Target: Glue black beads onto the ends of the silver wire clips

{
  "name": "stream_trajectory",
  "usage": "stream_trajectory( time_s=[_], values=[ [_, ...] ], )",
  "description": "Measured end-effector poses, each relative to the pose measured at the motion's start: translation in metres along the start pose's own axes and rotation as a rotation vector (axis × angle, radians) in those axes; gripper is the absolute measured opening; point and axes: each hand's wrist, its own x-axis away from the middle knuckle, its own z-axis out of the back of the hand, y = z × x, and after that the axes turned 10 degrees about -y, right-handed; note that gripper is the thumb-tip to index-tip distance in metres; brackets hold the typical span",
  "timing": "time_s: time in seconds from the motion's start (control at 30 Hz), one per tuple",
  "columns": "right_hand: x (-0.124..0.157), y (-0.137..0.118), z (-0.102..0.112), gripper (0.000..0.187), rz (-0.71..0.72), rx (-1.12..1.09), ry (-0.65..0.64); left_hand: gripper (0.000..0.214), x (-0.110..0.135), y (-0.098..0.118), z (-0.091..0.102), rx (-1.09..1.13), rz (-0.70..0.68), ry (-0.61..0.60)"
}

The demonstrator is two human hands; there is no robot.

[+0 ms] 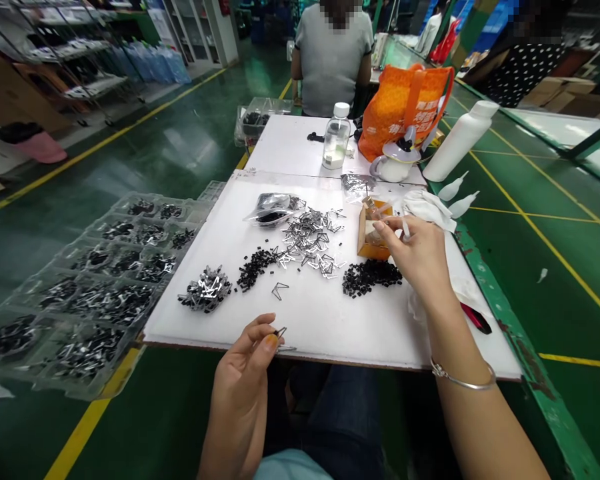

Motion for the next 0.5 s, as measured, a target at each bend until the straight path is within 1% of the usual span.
stream_trajectory(
  time_s=[0.03,0.1,0.13,0.17,0.2,0.23,0.27,0.3,0.37,0.43,0.5],
  values=[
    [0.003,-0.003,0.001,0.025,0.021,-0.006,0.060,0.016,0.000,-0.001,0.000,0.005,0.004,-0.008],
    [0.015,-0.015,0.004,0.028,0.064,-0.028,0.254,0.017,0.000,-0.002,-0.001,0.005,0.012,-0.019],
    [0.023,-0.024,0.005,0.029,0.087,-0.089,0.361,0.017,0.000,-0.002,-0.001,0.004,0.016,-0.022],
    [0.034,-0.034,0.006,0.030,0.105,-0.177,0.435,0.018,0.000,-0.003,-0.002,0.002,0.020,-0.025],
    [0.046,-0.045,0.007,0.028,0.120,-0.346,0.461,0.018,0.001,-0.003,-0.002,0.001,0.024,-0.032],
    [0.059,-0.056,0.008,0.025,0.118,-0.545,0.424,0.018,0.001,-0.003,-0.003,0.002,0.026,-0.040],
    [0.073,-0.066,0.009,0.022,0.094,-0.698,0.294,0.018,0.002,-0.002,-0.004,0.003,0.025,-0.050],
    [0.086,-0.074,0.010,0.023,0.073,-0.791,0.179,0.016,0.003,-0.001,-0.005,0.001,0.023,-0.062],
    [0.108,-0.085,0.011,0.021,0.057,-0.860,0.043,0.014,0.005,0.000,-0.006,-0.008,0.016,-0.079],
    [0.122,-0.088,0.011,0.019,0.054,-0.862,0.005,0.013,0.007,0.001,-0.008,-0.028,0.007,-0.087],
    [0.128,-0.085,0.009,0.018,0.043,-0.852,-0.009,0.012,0.008,0.001,-0.008,-0.041,0.000,-0.089]
  ],
)
